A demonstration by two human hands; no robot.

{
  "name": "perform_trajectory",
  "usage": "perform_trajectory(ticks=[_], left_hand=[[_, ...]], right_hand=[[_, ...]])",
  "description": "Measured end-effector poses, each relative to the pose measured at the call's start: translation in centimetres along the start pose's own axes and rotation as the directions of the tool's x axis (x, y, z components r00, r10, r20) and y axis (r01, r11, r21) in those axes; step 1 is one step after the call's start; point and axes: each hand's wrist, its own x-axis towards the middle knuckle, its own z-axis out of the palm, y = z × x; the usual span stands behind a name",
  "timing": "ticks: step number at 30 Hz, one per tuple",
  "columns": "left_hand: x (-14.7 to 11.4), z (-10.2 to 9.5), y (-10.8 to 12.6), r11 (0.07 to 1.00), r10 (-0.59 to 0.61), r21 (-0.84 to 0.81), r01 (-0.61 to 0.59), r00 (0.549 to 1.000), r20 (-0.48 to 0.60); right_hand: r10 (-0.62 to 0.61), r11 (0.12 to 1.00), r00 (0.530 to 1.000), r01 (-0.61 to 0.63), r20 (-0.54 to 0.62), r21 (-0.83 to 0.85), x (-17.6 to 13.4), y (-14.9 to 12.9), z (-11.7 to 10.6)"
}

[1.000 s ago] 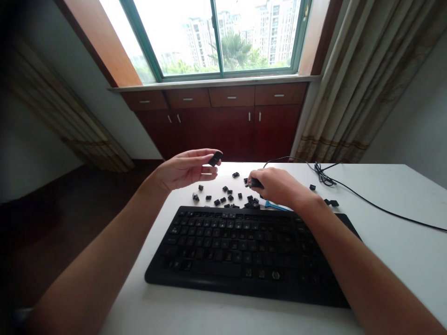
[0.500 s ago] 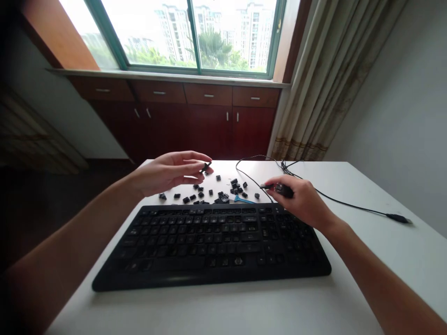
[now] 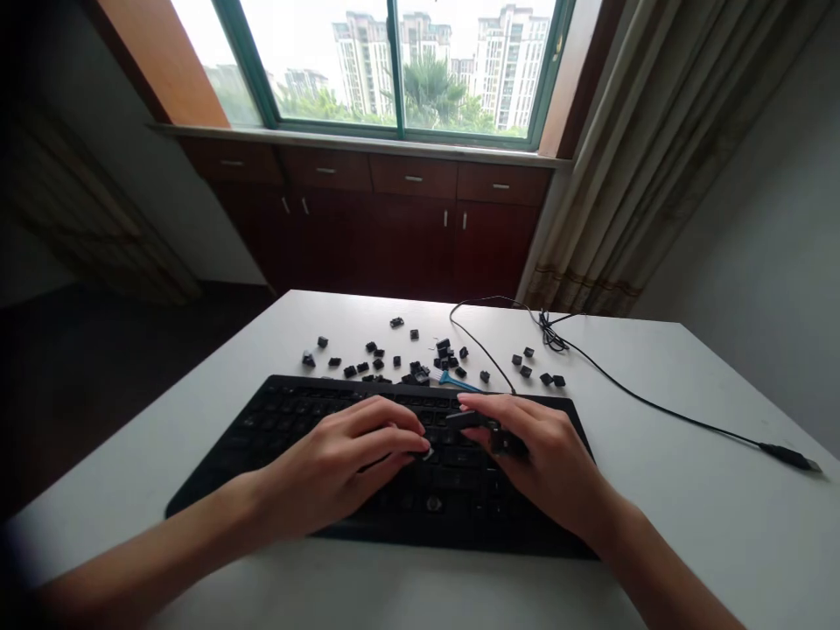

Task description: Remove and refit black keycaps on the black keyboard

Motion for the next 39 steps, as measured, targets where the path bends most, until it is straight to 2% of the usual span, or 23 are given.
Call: perform_trajectory(ticks=[9,11,14,18,21,24,28,31,34,36,39], left_hand=[[-0.3,0.6,0.5,1.0,0.007,0.028,-0.007,1.0,0.005],[-0.5,0.7,0.5,1.0,0.0,0.028,0.0,1.0,0.01],[-0.6,0.6,0.6,0.999,-0.012,0.047,0.012,1.0,-0.005],[-0.6,0.5,0.9,0.998,0.0,0.059,0.001,1.0,-0.024],[-0.5,0.5,1.2,0.998,0.003,0.057,-0.002,1.0,-0.028],[-0.4,0.6,1.5,0.998,0.013,0.061,-0.011,1.0,-0.019],[-0.4,0.4,2.0,0.991,0.07,0.116,-0.069,0.998,-0.004],[-0.5,0.3,2.4,0.978,0.128,0.162,-0.13,0.992,0.023],[-0.7,0.5,2.8,0.966,0.174,0.184,-0.181,0.983,0.057],[-0.7,0.9,3.2,0.954,0.228,0.183,-0.236,0.971,0.067],[-0.5,1.5,4.1,0.939,0.297,0.162,-0.305,0.952,0.075]], right_hand=[[-0.072,0.992,0.997,0.075,0.031,-0.103,-0.1,-0.4,0.2],[-0.06,0.988,0.998,0.059,-0.006,-0.141,-0.1,-0.4,-0.3],[-0.015,0.98,0.992,-0.01,-0.124,-0.199,0.1,0.0,-1.1],[0.132,0.959,0.956,-0.19,-0.261,-0.212,0.5,0.5,-2.3],[0.335,0.92,0.91,-0.372,-0.246,-0.124,0.7,0.9,-3.3],[0.523,0.843,0.824,-0.537,-0.219,-0.01,0.7,1.3,-4.5],[0.683,0.724,0.722,-0.648,-0.109,0.239,0.3,2.5,-6.0],[0.718,0.647,0.696,-0.656,-0.022,0.39,-0.2,3.5,-7.2],[0.743,0.6,0.66,-0.729,0.108,0.329,-0.8,4.3,-8.7],[0.767,0.561,0.595,-0.803,0.238,0.201,-1.3,4.9,-9.8],[0.76,0.53,0.511,-0.845,0.401,0.072,-2.0,5.5,-11.1]])
